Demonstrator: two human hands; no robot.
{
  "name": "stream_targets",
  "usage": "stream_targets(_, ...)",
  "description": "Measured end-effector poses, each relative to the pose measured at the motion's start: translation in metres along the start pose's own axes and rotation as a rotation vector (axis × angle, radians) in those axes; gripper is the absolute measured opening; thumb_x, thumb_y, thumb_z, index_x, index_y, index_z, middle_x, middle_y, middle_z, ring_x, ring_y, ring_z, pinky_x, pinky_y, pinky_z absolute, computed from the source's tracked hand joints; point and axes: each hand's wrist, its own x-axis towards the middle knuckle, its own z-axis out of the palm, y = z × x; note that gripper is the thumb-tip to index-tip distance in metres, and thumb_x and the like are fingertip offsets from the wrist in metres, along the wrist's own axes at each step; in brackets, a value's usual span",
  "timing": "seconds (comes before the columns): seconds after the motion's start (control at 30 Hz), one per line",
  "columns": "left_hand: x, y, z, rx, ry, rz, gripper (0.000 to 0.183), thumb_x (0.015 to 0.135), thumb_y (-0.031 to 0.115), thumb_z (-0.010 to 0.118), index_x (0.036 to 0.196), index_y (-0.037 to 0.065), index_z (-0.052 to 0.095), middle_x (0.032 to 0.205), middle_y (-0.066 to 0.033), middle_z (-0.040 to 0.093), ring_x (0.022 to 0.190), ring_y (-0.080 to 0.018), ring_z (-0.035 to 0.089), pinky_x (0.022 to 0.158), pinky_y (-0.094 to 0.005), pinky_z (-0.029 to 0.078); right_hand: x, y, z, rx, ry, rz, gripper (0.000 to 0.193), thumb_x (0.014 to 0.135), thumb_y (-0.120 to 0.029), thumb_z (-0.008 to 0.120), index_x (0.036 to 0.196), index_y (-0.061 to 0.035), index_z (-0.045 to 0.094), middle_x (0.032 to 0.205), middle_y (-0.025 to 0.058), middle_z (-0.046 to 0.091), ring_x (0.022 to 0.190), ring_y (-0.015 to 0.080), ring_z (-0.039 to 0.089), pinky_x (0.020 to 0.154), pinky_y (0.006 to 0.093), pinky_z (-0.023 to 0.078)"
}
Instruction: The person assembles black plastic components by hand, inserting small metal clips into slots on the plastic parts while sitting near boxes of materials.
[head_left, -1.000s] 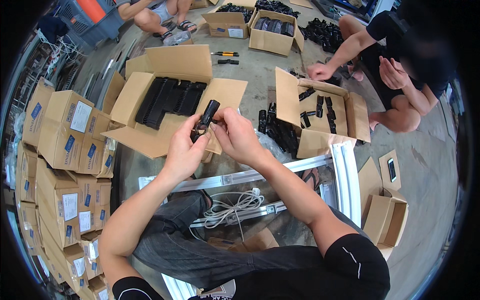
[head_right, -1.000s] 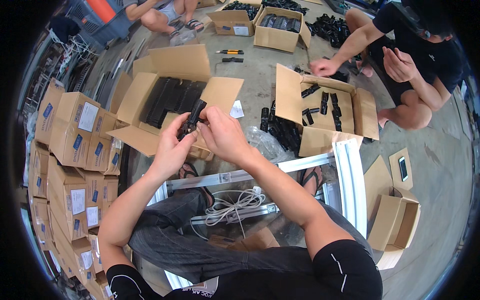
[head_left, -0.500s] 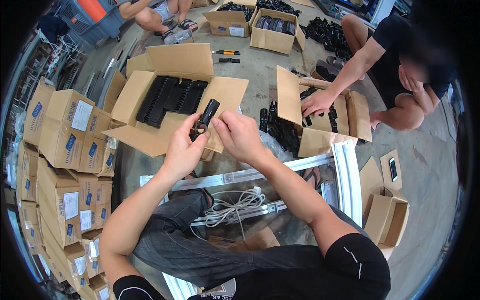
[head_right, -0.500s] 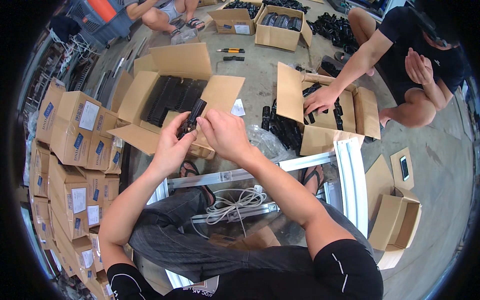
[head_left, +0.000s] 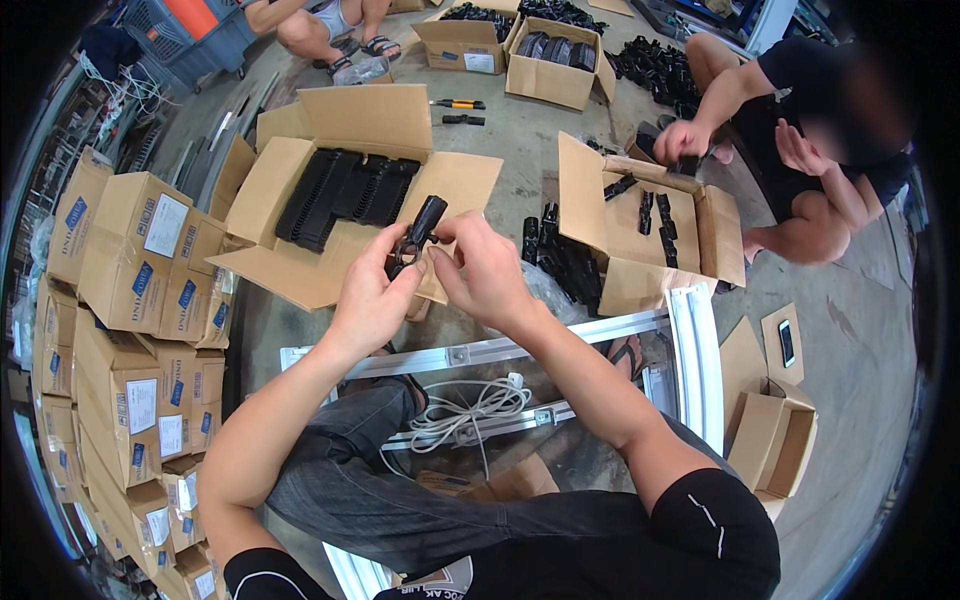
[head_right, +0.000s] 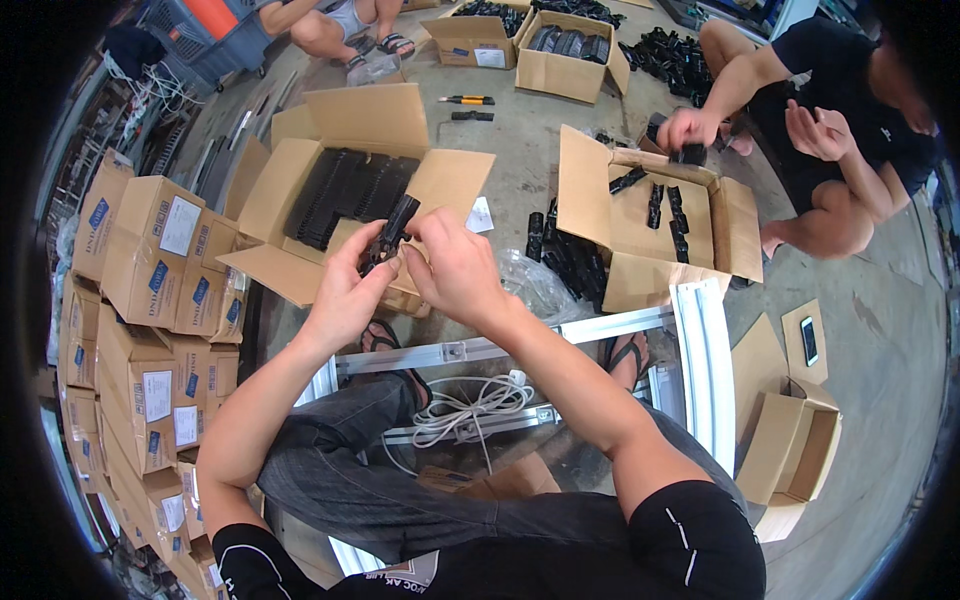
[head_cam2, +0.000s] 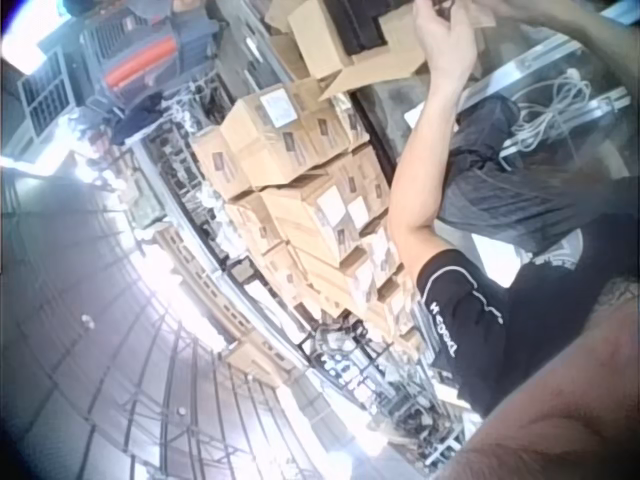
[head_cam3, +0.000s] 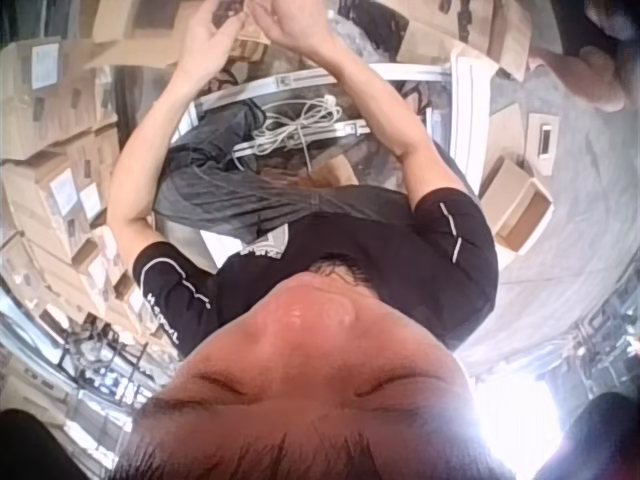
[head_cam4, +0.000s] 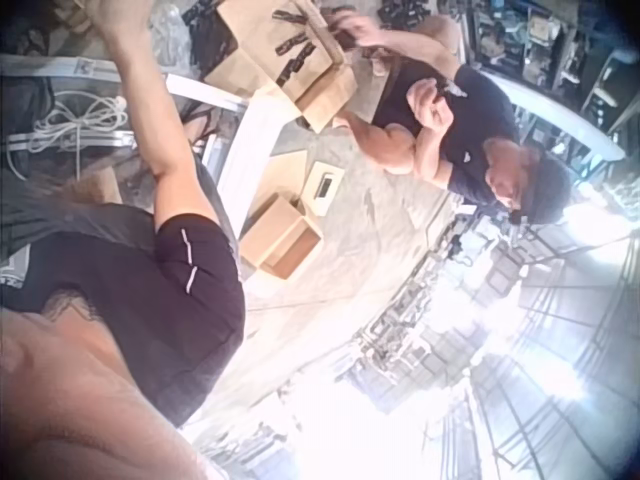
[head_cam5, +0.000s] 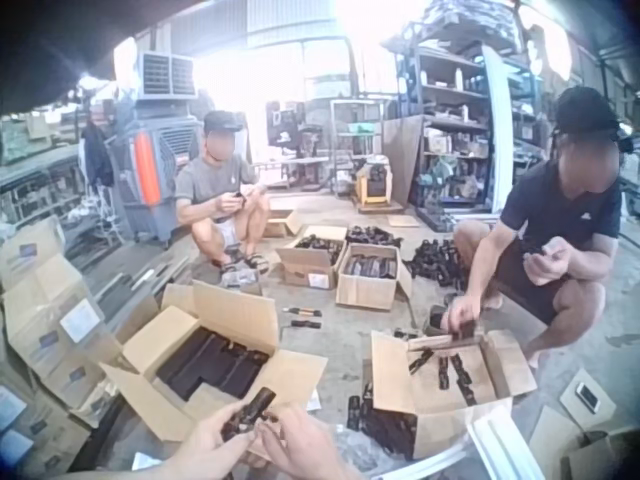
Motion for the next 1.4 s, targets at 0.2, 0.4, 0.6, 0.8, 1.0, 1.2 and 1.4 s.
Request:
stream_targets(0.2,-0.002,-0.004,0.003,0.001,-0.002,-0.009,0.046,0.089,0.004,0.062,0.132,-0.005,0.051,0.102,-0.0082,0.063,0.087,-0.0111,0.057,0.077,-0.0261,0.048,-0.003,-0.001,-0.006,-0.049,-0.136,0.174,0.017,0.085,-0.014,0.070,0.094,-0.0045,0.059,0.077,0.0123,0.062,0.069,0.0332,0.064,0.060,0.0413,0.051)
stream_targets(0.4,0.000,-0.007,0.001,-0.003,-0.007,-0.031,0.046,0.089,0.005,0.063,0.132,-0.006,0.051,0.098,-0.0080,0.064,0.084,-0.0108,0.058,0.073,-0.0262,0.048,-0.001,0.002,-0.001,-0.009,-0.025,0.001,0.016,0.085,-0.012,0.071,0.091,-0.0025,0.060,0.076,0.0103,0.063,0.058,0.0226,0.062,0.054,0.0329,0.048)
stream_targets(0.6,-0.001,-0.006,0.001,0.014,-0.005,-0.057,0.047,0.089,0.006,0.063,0.132,-0.007,0.051,0.099,-0.0086,0.065,0.086,-0.0114,0.058,0.076,-0.0265,0.048,-0.001,-0.004,-0.008,-0.031,-0.095,0.047,0.015,0.085,-0.015,0.069,0.090,-0.0035,0.060,0.077,0.0121,0.063,0.068,0.0325,0.064,0.059,0.0425,0.051)
stream_targets(0.8,-0.002,-0.006,-0.002,0.016,-0.017,-0.061,0.047,0.088,0.006,0.062,0.132,-0.007,0.051,0.100,-0.0084,0.065,0.086,-0.0116,0.059,0.076,-0.0270,0.049,-0.004,0.005,-0.004,-0.134,-0.174,0.020,0.017,0.085,-0.016,0.070,0.090,-0.0038,0.059,0.076,0.0125,0.062,0.067,0.0337,0.064,0.059,0.0435,0.050)
stream_targets(1.0,-0.001,0.000,-0.003,0.010,-0.029,-0.083,0.047,0.088,0.006,0.062,0.132,-0.007,0.050,0.099,-0.0076,0.064,0.084,-0.0111,0.058,0.074,-0.0266,0.048,-0.002,-0.005,-0.002,0.002,-0.012,0.051,0.019,0.087,-0.019,0.069,0.086,-0.0038,0.057,0.070,0.0126,0.061,0.065,0.0346,0.063,0.058,0.0437,0.050)
stream_targets(1.2,-0.002,0.002,-0.002,-0.038,-0.041,-0.094,0.044,0.090,0.006,0.062,0.131,-0.006,0.051,0.100,-0.0055,0.063,0.082,-0.0088,0.056,0.071,-0.0244,0.047,-0.006,0.000,-0.006,-0.078,-0.197,0.113,0.018,0.086,-0.016,0.069,0.090,-0.0032,0.058,0.079,0.0133,0.062,0.068,0.0347,0.064,0.058,0.0432,0.050)
stream_targets(1.4,-0.001,0.006,-0.002,-0.075,-0.070,-0.126,0.041,0.091,0.006,0.062,0.130,-0.005,0.052,0.096,-0.0041,0.063,0.081,-0.0072,0.055,0.067,-0.0225,0.045,-0.004,0.004,0.002,-0.003,-0.024,-0.007,0.017,0.083,-0.010,0.073,0.088,-0.0035,0.058,0.077,0.0095,0.060,0.052,0.0215,0.057,0.049,0.0323,0.046)
